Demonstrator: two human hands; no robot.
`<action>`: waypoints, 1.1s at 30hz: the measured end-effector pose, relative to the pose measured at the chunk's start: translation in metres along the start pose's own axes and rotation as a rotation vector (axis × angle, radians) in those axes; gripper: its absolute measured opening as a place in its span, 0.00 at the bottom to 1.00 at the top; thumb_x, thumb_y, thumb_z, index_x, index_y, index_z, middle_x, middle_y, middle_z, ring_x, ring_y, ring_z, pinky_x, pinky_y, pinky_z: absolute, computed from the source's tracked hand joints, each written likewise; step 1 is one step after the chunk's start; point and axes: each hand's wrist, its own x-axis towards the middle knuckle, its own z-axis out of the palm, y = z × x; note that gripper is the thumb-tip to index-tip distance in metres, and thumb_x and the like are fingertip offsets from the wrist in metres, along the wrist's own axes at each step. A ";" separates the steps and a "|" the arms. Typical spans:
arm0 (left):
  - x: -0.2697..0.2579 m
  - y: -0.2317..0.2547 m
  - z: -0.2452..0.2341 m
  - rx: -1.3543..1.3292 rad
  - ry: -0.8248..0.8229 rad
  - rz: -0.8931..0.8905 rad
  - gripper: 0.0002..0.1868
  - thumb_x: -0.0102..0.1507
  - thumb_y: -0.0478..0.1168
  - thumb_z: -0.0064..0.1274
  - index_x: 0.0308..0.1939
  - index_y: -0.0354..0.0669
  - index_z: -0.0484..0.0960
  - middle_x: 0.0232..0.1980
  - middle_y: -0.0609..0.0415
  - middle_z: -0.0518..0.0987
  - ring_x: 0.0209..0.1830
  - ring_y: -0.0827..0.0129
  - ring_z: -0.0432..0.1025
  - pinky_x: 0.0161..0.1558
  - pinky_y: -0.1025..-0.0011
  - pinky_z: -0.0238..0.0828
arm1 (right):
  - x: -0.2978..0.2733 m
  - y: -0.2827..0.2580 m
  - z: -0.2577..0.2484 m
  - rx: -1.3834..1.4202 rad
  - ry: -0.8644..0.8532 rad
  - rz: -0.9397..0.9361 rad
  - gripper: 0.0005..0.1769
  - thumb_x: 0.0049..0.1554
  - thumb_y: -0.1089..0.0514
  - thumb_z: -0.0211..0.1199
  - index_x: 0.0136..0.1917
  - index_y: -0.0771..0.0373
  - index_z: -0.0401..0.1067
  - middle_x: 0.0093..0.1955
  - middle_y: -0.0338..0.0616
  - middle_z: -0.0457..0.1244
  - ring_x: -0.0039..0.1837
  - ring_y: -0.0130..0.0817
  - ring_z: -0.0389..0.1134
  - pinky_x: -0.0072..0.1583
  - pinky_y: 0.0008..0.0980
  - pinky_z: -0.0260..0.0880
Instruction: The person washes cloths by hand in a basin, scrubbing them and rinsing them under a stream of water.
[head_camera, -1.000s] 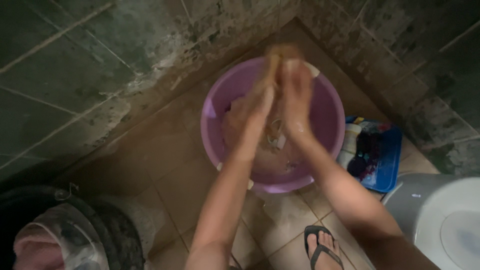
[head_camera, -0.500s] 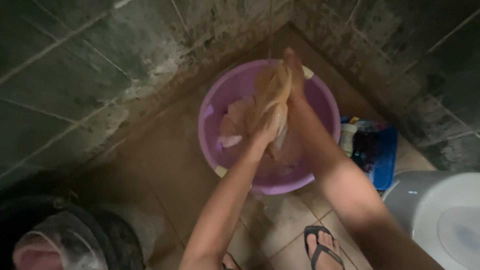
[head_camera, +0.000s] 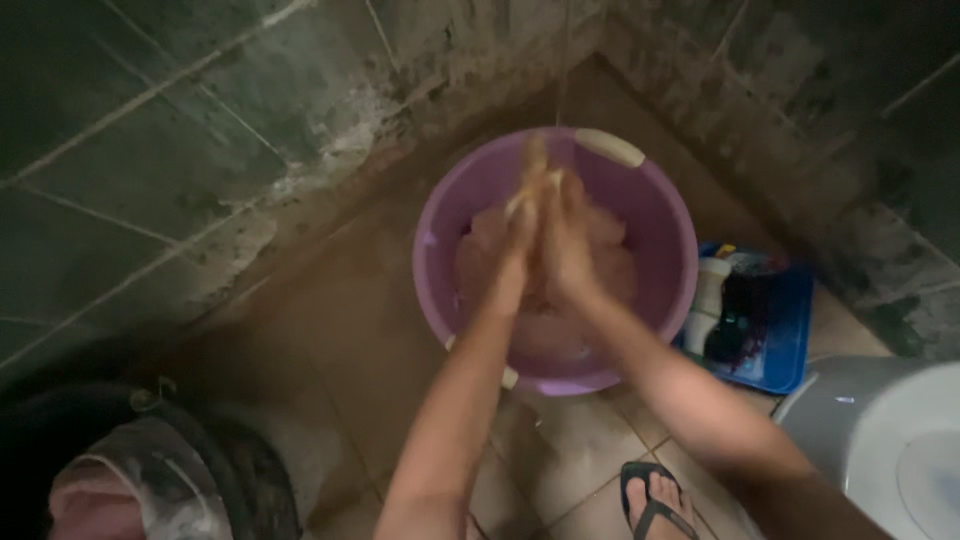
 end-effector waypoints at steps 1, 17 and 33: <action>-0.001 0.000 -0.002 0.010 -0.008 -0.003 0.11 0.67 0.36 0.40 0.53 0.40 0.68 0.52 0.53 0.72 0.52 0.65 0.67 0.53 0.67 0.66 | -0.007 0.002 0.002 -0.049 -0.010 -0.089 0.29 0.74 0.43 0.44 0.79 0.63 0.59 0.77 0.54 0.56 0.78 0.51 0.56 0.75 0.46 0.55; -0.021 -0.002 0.033 -0.013 -0.098 0.014 0.08 0.67 0.35 0.39 0.50 0.39 0.69 0.48 0.53 0.72 0.48 0.65 0.68 0.50 0.67 0.67 | 0.067 -0.028 -0.036 0.640 0.141 0.683 0.33 0.66 0.36 0.40 0.77 0.55 0.52 0.73 0.57 0.55 0.70 0.56 0.61 0.69 0.52 0.62; 0.002 0.002 0.013 0.042 -0.100 0.023 0.07 0.66 0.33 0.39 0.46 0.38 0.71 0.44 0.53 0.72 0.44 0.65 0.68 0.46 0.67 0.68 | 0.002 0.012 -0.013 0.045 0.051 -0.025 0.30 0.69 0.39 0.41 0.75 0.60 0.57 0.75 0.54 0.53 0.75 0.46 0.53 0.72 0.42 0.52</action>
